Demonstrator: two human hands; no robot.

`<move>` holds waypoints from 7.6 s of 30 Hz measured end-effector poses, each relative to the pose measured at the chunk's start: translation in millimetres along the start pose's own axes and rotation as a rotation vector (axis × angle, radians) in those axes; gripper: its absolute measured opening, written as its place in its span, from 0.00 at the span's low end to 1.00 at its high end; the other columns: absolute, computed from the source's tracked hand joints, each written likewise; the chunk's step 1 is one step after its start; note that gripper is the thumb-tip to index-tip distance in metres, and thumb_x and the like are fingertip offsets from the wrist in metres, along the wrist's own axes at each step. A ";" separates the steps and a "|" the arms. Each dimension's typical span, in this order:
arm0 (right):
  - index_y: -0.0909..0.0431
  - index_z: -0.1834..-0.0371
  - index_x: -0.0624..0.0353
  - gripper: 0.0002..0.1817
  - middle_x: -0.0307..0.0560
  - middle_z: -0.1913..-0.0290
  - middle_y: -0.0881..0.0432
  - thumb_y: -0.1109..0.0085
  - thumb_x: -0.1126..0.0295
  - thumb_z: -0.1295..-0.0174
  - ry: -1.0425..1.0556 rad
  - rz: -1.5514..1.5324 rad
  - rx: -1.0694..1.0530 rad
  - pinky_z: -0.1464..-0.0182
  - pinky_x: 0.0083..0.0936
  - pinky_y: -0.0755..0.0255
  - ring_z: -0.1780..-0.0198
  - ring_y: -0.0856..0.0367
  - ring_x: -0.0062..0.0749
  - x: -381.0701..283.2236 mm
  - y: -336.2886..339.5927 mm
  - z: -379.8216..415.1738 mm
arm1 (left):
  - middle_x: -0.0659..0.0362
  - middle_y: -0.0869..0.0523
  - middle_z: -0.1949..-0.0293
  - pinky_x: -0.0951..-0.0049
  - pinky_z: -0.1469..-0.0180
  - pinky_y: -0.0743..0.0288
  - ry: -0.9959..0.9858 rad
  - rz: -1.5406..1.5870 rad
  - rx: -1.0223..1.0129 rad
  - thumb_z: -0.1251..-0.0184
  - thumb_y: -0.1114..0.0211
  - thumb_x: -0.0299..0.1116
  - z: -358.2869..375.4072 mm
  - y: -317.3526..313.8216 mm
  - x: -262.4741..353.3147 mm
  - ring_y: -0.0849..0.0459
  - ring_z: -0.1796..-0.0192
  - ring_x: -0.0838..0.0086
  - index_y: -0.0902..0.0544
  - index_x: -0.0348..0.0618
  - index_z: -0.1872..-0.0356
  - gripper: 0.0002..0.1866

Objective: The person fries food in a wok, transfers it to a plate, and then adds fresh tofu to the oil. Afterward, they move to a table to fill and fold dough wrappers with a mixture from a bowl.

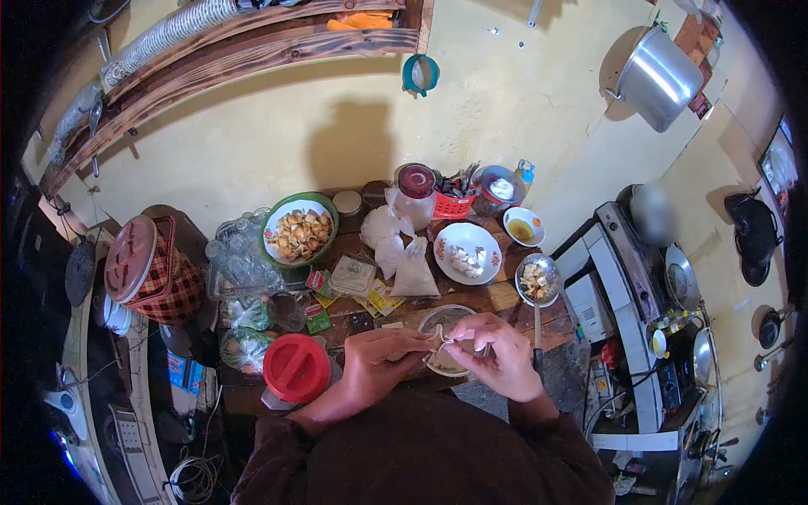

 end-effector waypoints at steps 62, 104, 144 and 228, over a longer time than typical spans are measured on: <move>0.25 0.70 0.59 0.14 0.47 0.75 0.20 0.33 0.70 0.62 -0.934 0.632 0.317 0.64 0.36 0.27 0.69 0.21 0.42 454.2 12.2 119.7 | 0.50 0.20 0.59 0.65 0.57 0.26 0.527 -0.134 -0.128 0.52 0.32 0.32 38.0 -56.7 -176.1 0.19 0.59 0.61 0.27 0.39 0.53 0.23; 0.21 0.70 0.56 0.06 0.48 0.66 0.21 0.42 0.73 0.53 -0.419 0.302 -0.341 0.55 0.34 0.31 0.59 0.24 0.44 203.7 -93.8 139.0 | 0.54 0.26 0.57 0.59 0.55 0.31 0.490 -0.871 -0.238 0.57 0.36 0.29 102.7 -97.1 -281.4 0.27 0.53 0.60 0.25 0.41 0.62 0.17; 0.29 0.70 0.64 0.09 0.52 0.75 0.25 0.57 0.71 0.36 -0.615 0.205 0.235 0.71 0.32 0.31 0.73 0.24 0.40 178.3 -97.6 172.5 | 0.60 0.23 0.67 0.72 0.58 0.24 1.094 0.965 0.255 0.33 0.49 0.33 127.2 -148.4 -274.4 0.23 0.65 0.75 0.27 0.40 0.60 0.08; 0.30 0.72 0.65 0.13 0.48 0.77 0.23 0.61 0.69 0.33 -0.825 -0.100 0.490 0.71 0.24 0.27 0.77 0.23 0.28 208.3 -69.7 186.5 | 0.56 0.21 0.67 0.71 0.62 0.21 1.083 0.949 0.260 0.35 0.51 0.28 131.0 -147.8 -280.6 0.20 0.68 0.73 0.26 0.35 0.60 0.09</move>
Point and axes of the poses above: each hand's wrist, its own z-axis away from the middle knuckle, its own y-axis out of the back of the hand, x = y × z, the point moved 7 cm from there along -z, towards the middle knuckle
